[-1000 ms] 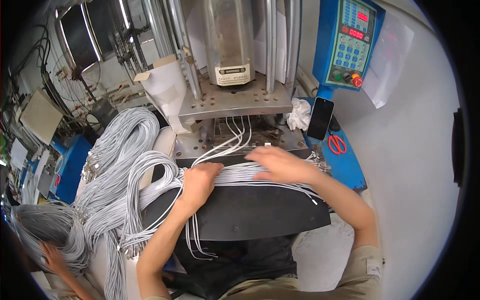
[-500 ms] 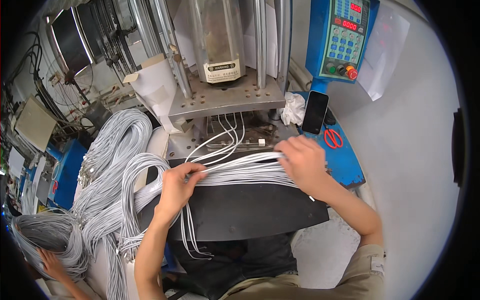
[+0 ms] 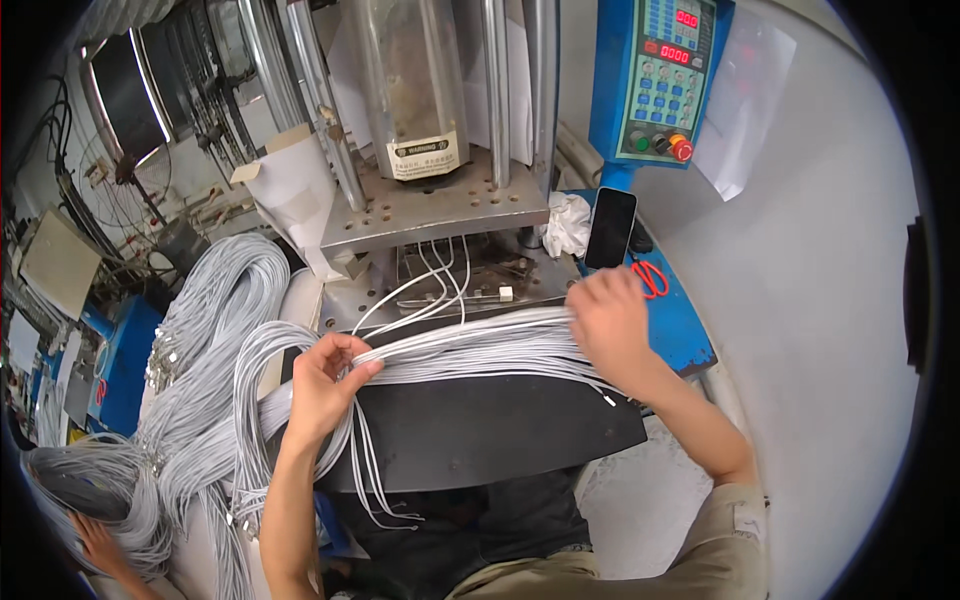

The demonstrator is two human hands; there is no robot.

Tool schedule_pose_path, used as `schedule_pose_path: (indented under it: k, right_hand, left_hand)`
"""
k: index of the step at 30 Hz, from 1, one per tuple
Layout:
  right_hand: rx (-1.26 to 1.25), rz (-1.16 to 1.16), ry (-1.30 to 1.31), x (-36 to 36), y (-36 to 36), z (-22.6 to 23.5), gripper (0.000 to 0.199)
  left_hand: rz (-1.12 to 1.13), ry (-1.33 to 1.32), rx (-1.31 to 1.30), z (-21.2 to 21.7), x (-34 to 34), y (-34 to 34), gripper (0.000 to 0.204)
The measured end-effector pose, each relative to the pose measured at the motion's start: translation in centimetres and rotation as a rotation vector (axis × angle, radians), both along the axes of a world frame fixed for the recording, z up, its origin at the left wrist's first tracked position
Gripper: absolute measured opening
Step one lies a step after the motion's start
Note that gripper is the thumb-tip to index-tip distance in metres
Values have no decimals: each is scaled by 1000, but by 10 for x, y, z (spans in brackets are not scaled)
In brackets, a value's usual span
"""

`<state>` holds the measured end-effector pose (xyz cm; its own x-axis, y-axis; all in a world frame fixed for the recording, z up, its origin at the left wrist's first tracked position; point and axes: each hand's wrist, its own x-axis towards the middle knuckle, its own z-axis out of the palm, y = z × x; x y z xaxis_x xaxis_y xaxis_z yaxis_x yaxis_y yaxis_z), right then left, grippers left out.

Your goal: The person arranges white cables from bundles, inserts their connector ends into a metal mold fixture, and loads them into a pressing machine.

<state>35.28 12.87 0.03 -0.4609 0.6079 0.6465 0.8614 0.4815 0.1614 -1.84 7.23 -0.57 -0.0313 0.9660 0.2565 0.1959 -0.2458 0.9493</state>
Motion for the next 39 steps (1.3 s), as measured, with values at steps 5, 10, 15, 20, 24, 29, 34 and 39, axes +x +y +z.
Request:
schedule_pose_path:
  k: [5,10,15,20,24,29,34,39]
  right_hand:
    - [-283,-19,90,15,10,7,15]
    - [-47,-46,-147,-27,8,3,11]
    - [43,13,-298,-33,-13,1,10]
    - [-231,124,-100,-62,-19,-6,25]
    - [-376,499,-138,-80,-39,-1,55]
    - [-1026,727,131,-68,-2,23,70]
    - [-474,179,111,-61,83,-22,31]
    - [-290,223,15,-78,95,-55,21]
  left_hand:
    - [3,371,37,21,31,-6,31]
    - [-507,73,-353,11,99,-32,30]
    - [-411,-166,-536,2,88,-25,25]
    - [-672,-455,-680,-10,93,-27,26]
    - [-535,-584,-674,-25,89,-33,15]
    - [-415,-532,-651,-35,77,-46,19]
    - [-290,-398,-493,-45,77,-45,24]
    - [-236,-496,-469,-48,78,-45,25]
